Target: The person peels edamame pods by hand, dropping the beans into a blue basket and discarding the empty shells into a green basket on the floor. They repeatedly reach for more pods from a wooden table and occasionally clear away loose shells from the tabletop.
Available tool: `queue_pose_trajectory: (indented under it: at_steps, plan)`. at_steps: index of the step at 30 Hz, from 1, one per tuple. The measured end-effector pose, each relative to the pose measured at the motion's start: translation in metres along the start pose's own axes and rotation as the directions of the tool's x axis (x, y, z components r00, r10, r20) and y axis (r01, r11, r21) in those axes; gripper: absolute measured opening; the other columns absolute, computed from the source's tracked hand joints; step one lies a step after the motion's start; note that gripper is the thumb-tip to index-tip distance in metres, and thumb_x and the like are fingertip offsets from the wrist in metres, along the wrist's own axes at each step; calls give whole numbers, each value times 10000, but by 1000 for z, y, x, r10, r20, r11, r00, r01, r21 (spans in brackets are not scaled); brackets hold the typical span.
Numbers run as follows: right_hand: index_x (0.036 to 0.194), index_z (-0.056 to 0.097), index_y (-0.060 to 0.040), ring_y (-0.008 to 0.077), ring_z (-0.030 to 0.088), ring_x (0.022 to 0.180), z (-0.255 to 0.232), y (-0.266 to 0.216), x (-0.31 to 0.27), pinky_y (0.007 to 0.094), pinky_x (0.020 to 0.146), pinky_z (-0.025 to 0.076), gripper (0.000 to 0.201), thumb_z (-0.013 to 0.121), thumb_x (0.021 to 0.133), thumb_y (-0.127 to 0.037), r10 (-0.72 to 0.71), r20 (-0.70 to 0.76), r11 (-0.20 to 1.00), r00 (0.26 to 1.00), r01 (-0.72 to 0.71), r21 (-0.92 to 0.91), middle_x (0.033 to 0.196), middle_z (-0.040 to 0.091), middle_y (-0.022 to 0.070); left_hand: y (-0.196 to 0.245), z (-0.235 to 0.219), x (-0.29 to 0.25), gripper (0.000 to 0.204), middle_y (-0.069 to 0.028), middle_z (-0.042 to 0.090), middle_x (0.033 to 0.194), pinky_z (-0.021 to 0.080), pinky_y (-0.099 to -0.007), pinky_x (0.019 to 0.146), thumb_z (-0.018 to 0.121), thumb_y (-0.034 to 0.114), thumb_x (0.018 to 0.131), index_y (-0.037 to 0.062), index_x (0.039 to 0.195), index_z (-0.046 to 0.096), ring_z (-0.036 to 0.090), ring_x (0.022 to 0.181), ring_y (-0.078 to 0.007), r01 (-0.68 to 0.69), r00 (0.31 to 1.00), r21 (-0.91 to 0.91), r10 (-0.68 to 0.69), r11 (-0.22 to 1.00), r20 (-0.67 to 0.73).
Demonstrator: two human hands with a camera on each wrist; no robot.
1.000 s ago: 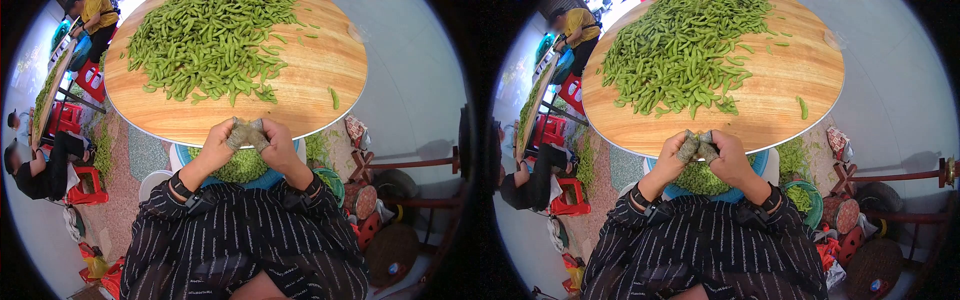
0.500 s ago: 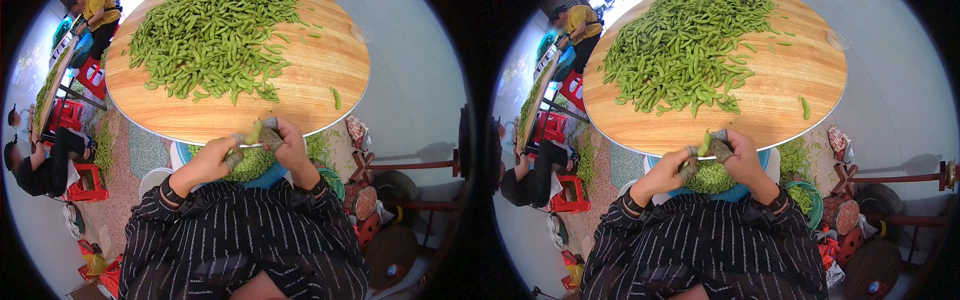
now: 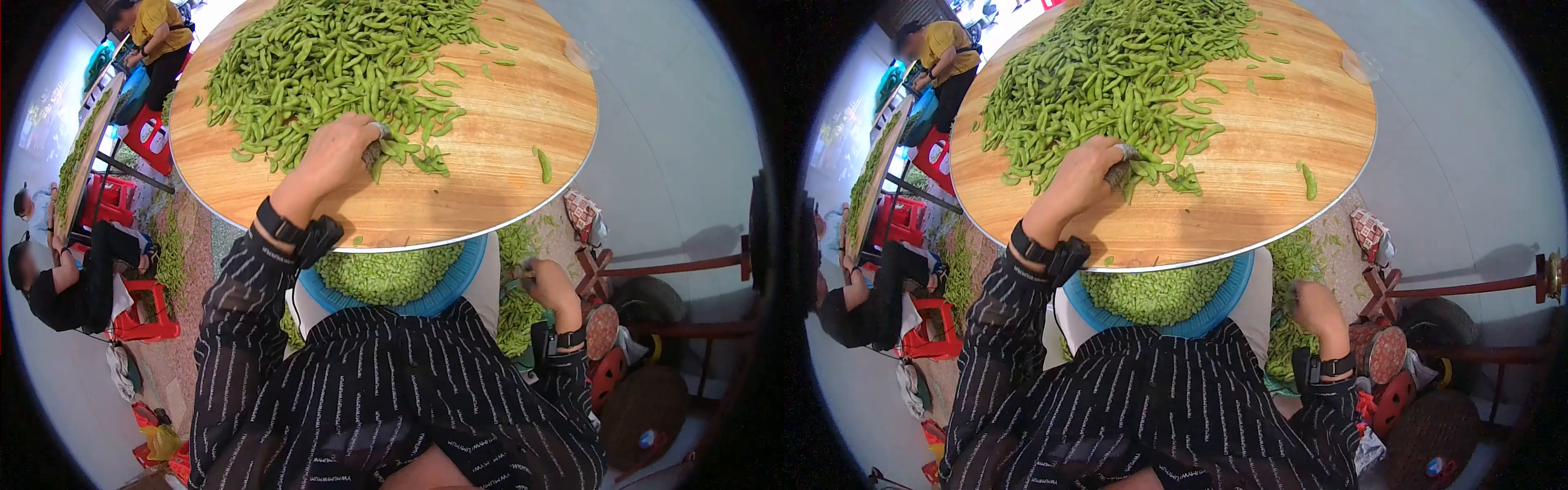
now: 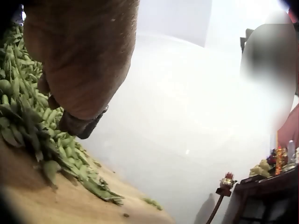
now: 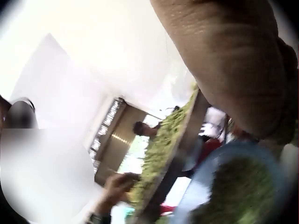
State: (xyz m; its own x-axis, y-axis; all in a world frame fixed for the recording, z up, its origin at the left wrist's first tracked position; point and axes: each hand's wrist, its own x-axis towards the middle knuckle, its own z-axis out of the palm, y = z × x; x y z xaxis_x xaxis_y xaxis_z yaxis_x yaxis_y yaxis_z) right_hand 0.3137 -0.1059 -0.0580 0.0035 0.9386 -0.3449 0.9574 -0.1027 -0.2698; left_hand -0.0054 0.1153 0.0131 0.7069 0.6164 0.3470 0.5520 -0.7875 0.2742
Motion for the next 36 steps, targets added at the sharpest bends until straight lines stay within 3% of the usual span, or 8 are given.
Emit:
queue_pose_trajectory:
  at_steps: [7,12,20,22,28,31,33,36]
  plan:
    - [760,535,13,373,536,670,-3,-3,-14,393,600,421,128,547,638,-23,128,-58,976,990,-115,184,713,544,221,-5,7,25,122,-96,495,781,399,-367,656,538,34,635,39,754,569,508,808,-276,-67,964,264,-6,962,268]
    - [790,560,10,214,501,556,-18,-55,10,294,545,404,111,571,711,-68,-133,-161,837,978,198,511,650,520,182,0,8,15,105,-114,496,801,383,-365,683,531,61,674,37,774,552,495,804,-291,-119,990,308,88,944,114]
    - [1060,506,-21,48,467,589,-43,-157,51,153,514,368,256,501,817,-103,-186,-191,-87,964,177,980,747,548,-8,49,-9,-25,98,-120,527,729,412,-297,595,451,68,825,-7,888,456,518,653,-264,47,990,-378,-93,925,-106]
    - [1091,479,-31,37,481,611,-43,-169,60,139,513,371,264,475,833,-86,-249,-287,-312,925,204,928,770,552,4,68,-10,-35,110,-82,522,725,411,-245,584,445,60,833,5,929,446,514,642,-153,290,952,-712,-267,640,148]
    - [1022,497,-3,37,467,613,-40,-176,63,158,522,381,220,515,807,-44,-192,-382,-75,904,375,924,768,552,3,78,-2,-55,158,19,509,750,389,-200,528,471,48,832,12,984,454,450,603,-46,288,942,-866,-281,409,181]
    - [992,506,3,35,457,601,-42,-179,58,167,528,381,201,530,796,-32,-141,-411,-2,901,415,910,773,554,5,79,-5,-57,191,-29,540,729,407,-226,525,494,40,807,4,994,486,511,599,-106,315,944,-722,-282,617,171]
    - [976,515,3,35,457,587,-43,-177,55,165,506,374,182,525,800,-38,-122,-357,-39,926,355,934,761,555,8,77,-2,-59,247,-106,556,718,429,-279,517,548,9,740,0,985,519,557,609,-218,3,974,-277,-65,961,-215]
    - [947,524,10,45,443,533,-40,-171,53,161,443,326,161,506,795,-37,-146,-253,-143,956,233,962,724,550,24,79,0,-65,323,-161,548,729,440,-333,516,596,-32,632,-2,949,540,552,619,-307,-27,960,-136,-12,990,-280]
